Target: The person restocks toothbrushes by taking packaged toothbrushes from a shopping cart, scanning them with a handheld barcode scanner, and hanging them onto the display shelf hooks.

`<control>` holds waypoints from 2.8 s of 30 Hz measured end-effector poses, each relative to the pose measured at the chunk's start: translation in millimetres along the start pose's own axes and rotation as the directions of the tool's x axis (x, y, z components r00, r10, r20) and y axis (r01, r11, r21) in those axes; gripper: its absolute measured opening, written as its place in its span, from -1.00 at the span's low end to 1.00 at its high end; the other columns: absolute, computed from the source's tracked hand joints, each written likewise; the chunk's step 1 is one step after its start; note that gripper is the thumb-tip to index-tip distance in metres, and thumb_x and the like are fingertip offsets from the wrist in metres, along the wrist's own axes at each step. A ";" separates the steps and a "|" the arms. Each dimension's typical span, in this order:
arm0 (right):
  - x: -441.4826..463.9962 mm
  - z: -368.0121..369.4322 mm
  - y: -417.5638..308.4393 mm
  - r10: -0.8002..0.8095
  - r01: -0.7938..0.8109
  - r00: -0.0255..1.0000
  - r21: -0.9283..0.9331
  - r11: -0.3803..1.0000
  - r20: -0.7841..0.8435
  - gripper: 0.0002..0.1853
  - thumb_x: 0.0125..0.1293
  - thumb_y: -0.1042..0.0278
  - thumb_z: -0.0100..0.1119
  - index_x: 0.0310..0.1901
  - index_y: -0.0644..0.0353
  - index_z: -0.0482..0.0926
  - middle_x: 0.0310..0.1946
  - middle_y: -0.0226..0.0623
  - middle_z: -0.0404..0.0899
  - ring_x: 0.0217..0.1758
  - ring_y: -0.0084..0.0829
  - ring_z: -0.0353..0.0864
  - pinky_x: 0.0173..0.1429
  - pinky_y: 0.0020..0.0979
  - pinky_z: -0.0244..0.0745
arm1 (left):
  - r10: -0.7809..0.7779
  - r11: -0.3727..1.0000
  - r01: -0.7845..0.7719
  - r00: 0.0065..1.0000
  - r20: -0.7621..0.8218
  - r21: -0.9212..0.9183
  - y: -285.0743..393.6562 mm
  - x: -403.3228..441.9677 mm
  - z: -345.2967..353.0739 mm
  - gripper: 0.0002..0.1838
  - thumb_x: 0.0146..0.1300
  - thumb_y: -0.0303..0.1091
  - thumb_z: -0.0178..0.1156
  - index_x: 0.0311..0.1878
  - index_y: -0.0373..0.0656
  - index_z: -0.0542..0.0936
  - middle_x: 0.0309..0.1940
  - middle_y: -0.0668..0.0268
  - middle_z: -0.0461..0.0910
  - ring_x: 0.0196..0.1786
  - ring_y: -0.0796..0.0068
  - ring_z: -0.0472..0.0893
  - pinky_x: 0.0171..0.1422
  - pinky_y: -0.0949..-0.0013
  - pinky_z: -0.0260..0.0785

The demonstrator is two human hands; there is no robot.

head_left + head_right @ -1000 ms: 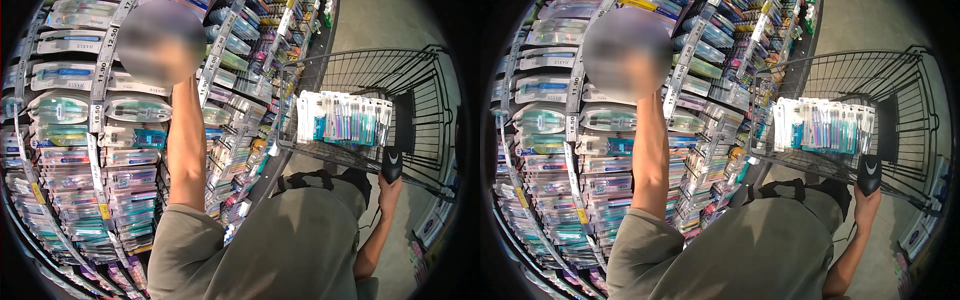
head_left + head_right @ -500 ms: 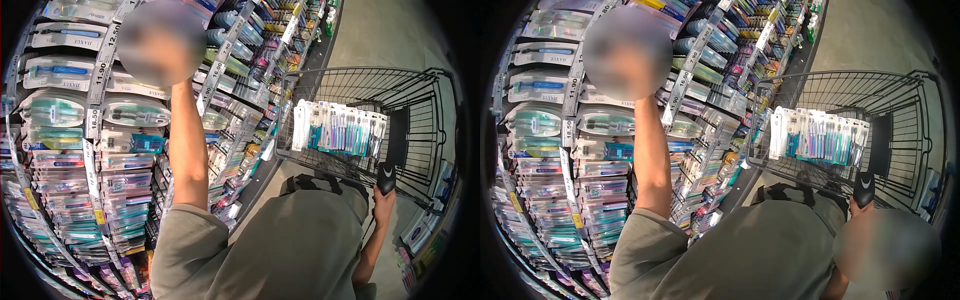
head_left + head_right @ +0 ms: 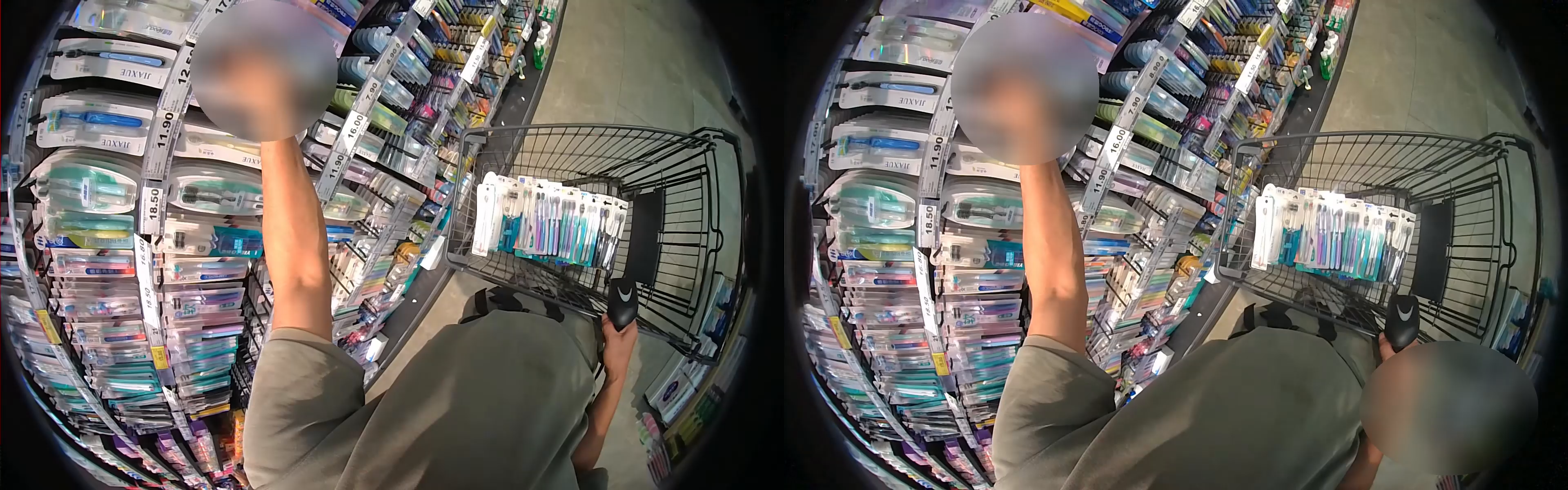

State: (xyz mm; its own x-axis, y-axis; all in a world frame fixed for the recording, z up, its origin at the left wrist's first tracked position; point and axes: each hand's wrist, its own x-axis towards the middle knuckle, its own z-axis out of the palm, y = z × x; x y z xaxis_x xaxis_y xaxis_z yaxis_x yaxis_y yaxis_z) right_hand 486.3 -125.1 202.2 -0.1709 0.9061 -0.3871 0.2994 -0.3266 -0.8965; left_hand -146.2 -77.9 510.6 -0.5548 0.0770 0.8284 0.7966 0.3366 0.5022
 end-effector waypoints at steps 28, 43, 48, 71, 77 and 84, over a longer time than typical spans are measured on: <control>19.4 -28.6 -37.8 0.122 -0.123 0.992 -0.124 0.985 -0.022 -0.75 0.24 0.47 0.30 -0.08 0.34 0.55 -0.26 -0.47 0.59 -0.21 -0.63 0.45 -0.08 -0.53 0.40 | 0.037 0.940 0.158 0.833 0.552 -0.301 -3.7 -294.2 20.4 -0.86 0.34 -0.45 0.20 -0.10 -0.28 0.62 -0.29 0.28 0.60 -0.30 0.50 0.54 -0.18 0.40 0.43; 29.9 -56.0 -33.2 0.171 -0.169 0.985 -0.125 0.978 0.011 -0.70 0.19 0.56 0.32 -0.04 0.35 0.53 -0.24 -0.46 0.60 -0.20 -0.62 0.47 -0.05 -0.54 0.42 | -0.399 0.906 -0.132 0.050 0.916 0.402 -113.0 -504.2 113.0 -0.43 0.13 -0.36 0.31 0.26 -0.21 0.53 -0.04 -0.06 0.68 0.09 -0.02 0.65 0.21 0.11 0.47; 33.3 -61.8 -30.4 0.191 -0.181 0.980 -0.150 0.972 0.057 -0.57 0.01 0.66 0.28 0.00 0.36 0.50 -0.23 -0.38 0.62 -0.19 -0.57 0.52 -0.01 -0.47 0.47 | -0.412 0.886 -0.247 -0.033 0.910 0.392 -121.7 -515.5 145.6 -0.42 0.19 -0.37 0.17 0.34 -0.05 0.43 0.23 -0.08 0.46 0.23 -0.08 0.56 0.29 -0.02 0.44; 48.1 -63.1 -41.5 0.270 -0.260 0.961 -0.135 0.956 0.056 -0.54 0.01 0.67 0.31 0.02 0.32 0.50 -0.19 -0.36 0.62 -0.13 -0.54 0.54 0.07 -0.49 0.46 | -0.507 0.796 -0.400 -0.029 0.862 0.455 -116.5 -524.3 174.0 -0.64 0.22 -0.22 0.20 0.10 0.01 0.62 0.11 0.08 0.63 0.17 0.09 0.62 0.23 0.12 0.47; 45.1 -57.6 -41.6 0.279 -0.278 0.959 -0.017 0.960 0.041 -0.57 0.05 0.65 0.32 0.01 0.32 0.50 -0.20 -0.37 0.61 -0.14 -0.56 0.53 0.07 -0.48 0.46 | -0.483 0.815 -0.407 -0.081 0.872 0.413 -112.4 -529.5 163.7 -0.66 0.22 -0.21 0.24 0.05 -0.03 0.62 0.07 0.06 0.65 0.14 0.07 0.64 0.20 0.11 0.49; 42.4 -55.5 -39.1 0.255 -0.251 0.963 -0.056 0.966 0.085 -0.59 0.10 0.61 0.33 0.02 0.32 0.50 -0.18 -0.38 0.62 -0.12 -0.55 0.52 0.09 -0.47 0.45 | -0.461 0.851 -0.309 -0.048 0.886 0.425 -98.9 -521.9 133.7 -0.74 0.23 -0.34 0.11 -0.10 -0.23 0.67 -0.06 -0.13 0.68 0.07 -0.06 0.67 0.17 0.06 0.52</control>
State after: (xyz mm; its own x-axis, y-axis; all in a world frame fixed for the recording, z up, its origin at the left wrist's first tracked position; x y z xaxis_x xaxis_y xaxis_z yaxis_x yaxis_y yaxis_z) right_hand 519.4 -59.0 232.8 -0.1680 0.7664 -0.6200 0.3848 -0.5280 -0.7570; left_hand 32.5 -25.9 -4.6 -0.5533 0.6732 -0.4905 0.7469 0.6617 0.0656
